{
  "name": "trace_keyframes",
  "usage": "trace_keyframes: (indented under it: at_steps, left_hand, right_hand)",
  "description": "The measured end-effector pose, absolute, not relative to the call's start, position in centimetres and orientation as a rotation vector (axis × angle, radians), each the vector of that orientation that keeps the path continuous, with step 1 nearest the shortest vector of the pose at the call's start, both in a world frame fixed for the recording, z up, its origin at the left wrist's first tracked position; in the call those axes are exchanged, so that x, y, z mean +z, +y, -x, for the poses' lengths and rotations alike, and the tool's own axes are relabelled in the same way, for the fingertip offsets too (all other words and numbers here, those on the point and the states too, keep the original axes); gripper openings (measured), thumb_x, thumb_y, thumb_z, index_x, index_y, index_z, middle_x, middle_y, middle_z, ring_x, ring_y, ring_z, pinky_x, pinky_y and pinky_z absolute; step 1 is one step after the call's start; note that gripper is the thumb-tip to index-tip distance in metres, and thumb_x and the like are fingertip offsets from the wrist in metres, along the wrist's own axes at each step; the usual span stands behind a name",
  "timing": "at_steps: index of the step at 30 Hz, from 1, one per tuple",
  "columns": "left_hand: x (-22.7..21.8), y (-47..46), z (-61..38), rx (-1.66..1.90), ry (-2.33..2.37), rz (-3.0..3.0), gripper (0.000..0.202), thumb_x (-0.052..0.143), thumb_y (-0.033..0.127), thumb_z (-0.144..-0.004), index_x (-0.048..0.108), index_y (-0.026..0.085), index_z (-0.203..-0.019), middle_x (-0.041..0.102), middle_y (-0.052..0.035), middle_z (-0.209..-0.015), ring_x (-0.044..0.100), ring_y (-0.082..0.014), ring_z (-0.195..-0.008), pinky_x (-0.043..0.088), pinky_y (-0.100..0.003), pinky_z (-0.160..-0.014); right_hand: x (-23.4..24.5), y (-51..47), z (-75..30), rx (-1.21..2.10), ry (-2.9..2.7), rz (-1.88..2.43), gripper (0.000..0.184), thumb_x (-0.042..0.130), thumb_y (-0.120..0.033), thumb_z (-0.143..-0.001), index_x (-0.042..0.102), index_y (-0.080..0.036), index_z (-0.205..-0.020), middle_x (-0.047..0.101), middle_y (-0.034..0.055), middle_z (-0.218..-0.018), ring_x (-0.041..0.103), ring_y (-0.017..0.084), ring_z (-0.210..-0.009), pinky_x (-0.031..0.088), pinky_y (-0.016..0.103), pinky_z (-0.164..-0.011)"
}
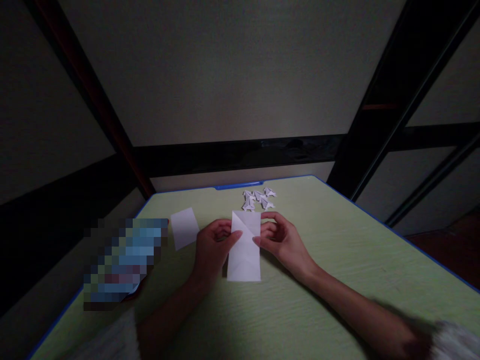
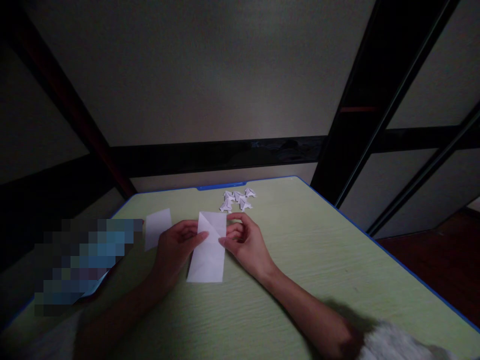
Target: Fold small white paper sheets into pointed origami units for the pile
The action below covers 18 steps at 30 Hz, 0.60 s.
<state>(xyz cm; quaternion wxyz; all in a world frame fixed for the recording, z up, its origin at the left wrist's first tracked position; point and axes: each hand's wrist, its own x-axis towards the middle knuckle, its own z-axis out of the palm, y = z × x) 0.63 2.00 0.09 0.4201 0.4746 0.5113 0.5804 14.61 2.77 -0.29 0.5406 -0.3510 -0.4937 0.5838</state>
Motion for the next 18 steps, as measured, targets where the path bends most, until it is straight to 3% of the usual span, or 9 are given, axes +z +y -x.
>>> trace_keyframes:
  at_steps: [7,18]
  left_hand:
    - [0.04,1.87,-0.71,1.43,1.309,-1.206,0.012,0.065,0.015,-0.052,0.062,0.013,-0.064,0.063,0.0005,-0.057,0.056,-0.0101,-0.052,0.043,-0.018,-0.047]
    - [0.57,1.66,-0.99,1.417,1.269,-1.187,0.015,0.066,0.011,-0.05,0.061,0.014,-0.064,0.062,0.0019,-0.058,0.056,-0.0094,-0.055,0.044,-0.017,-0.051]
  right_hand:
    - [-0.4,2.66,-14.42,1.446,-1.251,0.865,0.016,0.064,-0.017,-0.055,0.049,-0.013,-0.061,0.049,-0.006,-0.048,0.042,0.004,-0.043,0.032,0.018,-0.045]
    - [-0.62,2.88,-14.61,1.389,-1.141,0.907,0.017,0.066,-0.015,-0.052,0.05,-0.013,-0.058,0.05,-0.0061,-0.047,0.042,0.004,-0.042,0.031,0.019,-0.044]
